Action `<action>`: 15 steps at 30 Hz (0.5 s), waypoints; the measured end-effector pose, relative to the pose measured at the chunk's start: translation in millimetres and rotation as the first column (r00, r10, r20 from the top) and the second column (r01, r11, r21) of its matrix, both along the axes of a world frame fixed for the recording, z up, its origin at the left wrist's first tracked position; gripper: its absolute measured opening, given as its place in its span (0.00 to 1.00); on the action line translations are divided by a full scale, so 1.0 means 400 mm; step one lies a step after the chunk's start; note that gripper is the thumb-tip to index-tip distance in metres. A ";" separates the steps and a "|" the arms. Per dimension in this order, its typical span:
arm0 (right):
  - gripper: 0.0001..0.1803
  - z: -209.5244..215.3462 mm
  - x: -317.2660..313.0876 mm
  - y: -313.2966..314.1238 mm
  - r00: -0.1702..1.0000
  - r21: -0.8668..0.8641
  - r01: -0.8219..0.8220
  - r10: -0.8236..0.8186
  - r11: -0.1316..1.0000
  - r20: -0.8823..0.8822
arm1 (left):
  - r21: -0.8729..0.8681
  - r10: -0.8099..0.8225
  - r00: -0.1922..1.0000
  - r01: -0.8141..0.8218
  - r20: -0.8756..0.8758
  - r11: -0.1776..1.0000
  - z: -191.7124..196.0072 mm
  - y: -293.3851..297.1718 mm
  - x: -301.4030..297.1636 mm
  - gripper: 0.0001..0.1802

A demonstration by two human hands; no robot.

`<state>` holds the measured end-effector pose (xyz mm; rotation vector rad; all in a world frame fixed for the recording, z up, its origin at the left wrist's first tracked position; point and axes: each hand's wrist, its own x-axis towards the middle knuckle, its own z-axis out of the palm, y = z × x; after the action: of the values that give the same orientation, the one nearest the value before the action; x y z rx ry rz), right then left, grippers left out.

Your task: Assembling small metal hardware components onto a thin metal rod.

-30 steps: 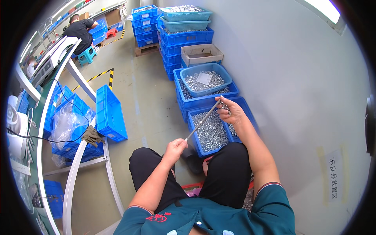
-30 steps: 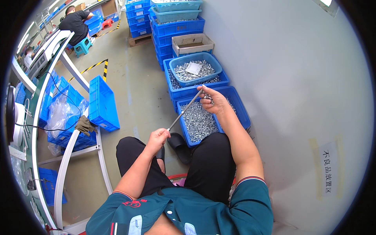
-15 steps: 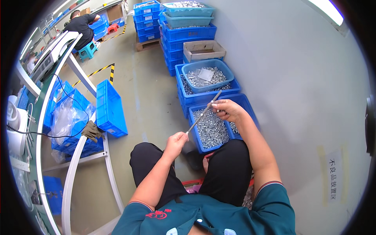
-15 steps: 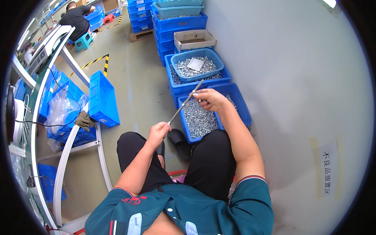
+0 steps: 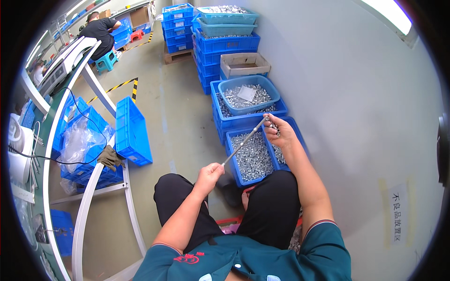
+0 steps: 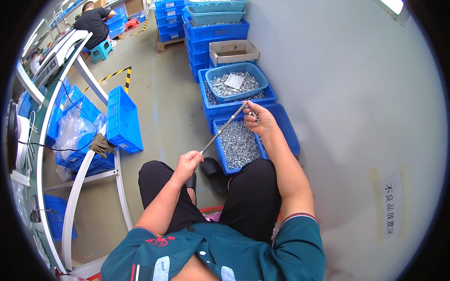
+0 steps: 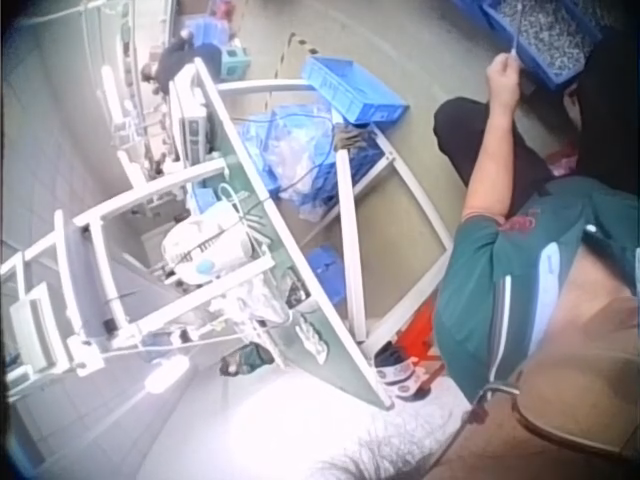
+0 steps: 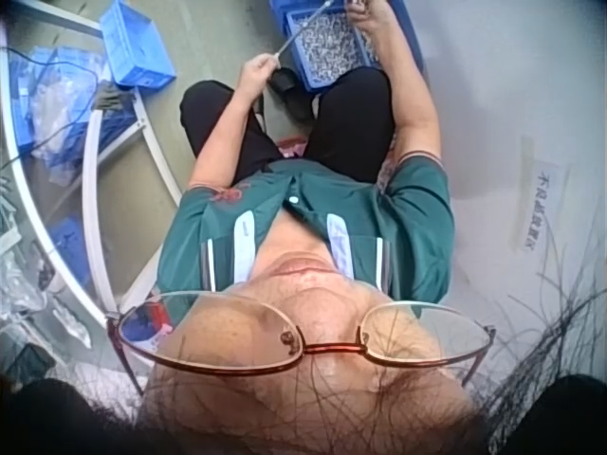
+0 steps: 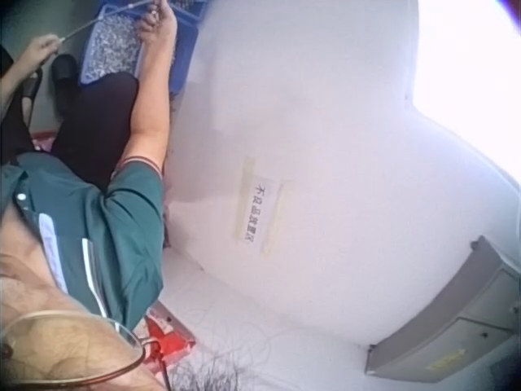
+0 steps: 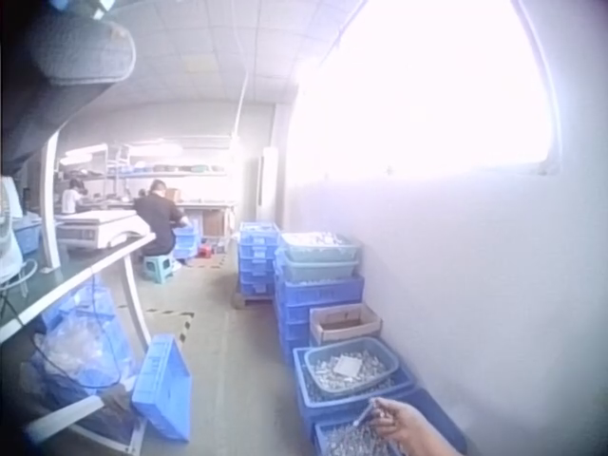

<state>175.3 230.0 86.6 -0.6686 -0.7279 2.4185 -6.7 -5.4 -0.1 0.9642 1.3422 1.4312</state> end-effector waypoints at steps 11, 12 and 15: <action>0.10 0.012 -0.008 -0.011 0.996 0.120 -0.022 0.012 0.993 0.087 | 0.090 0.092 0.969 -0.073 -0.228 0.993 -0.021 -0.002 -0.007 0.12; 0.10 0.014 -0.005 -0.010 0.983 0.190 -0.005 -0.029 0.982 0.179 | 0.056 0.094 0.959 -0.082 -0.266 0.995 -0.013 -0.002 -0.006 0.12; 0.10 0.034 -0.002 -0.015 0.913 0.367 -0.043 -0.113 0.929 0.392 | -0.076 0.066 0.944 -0.096 -0.322 0.992 0.034 -0.011 -0.007 0.12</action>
<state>174.5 224.0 100.3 -1.0274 -1.2888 2.0373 -9.6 -10.0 13.6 1.1259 1.6869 1.2984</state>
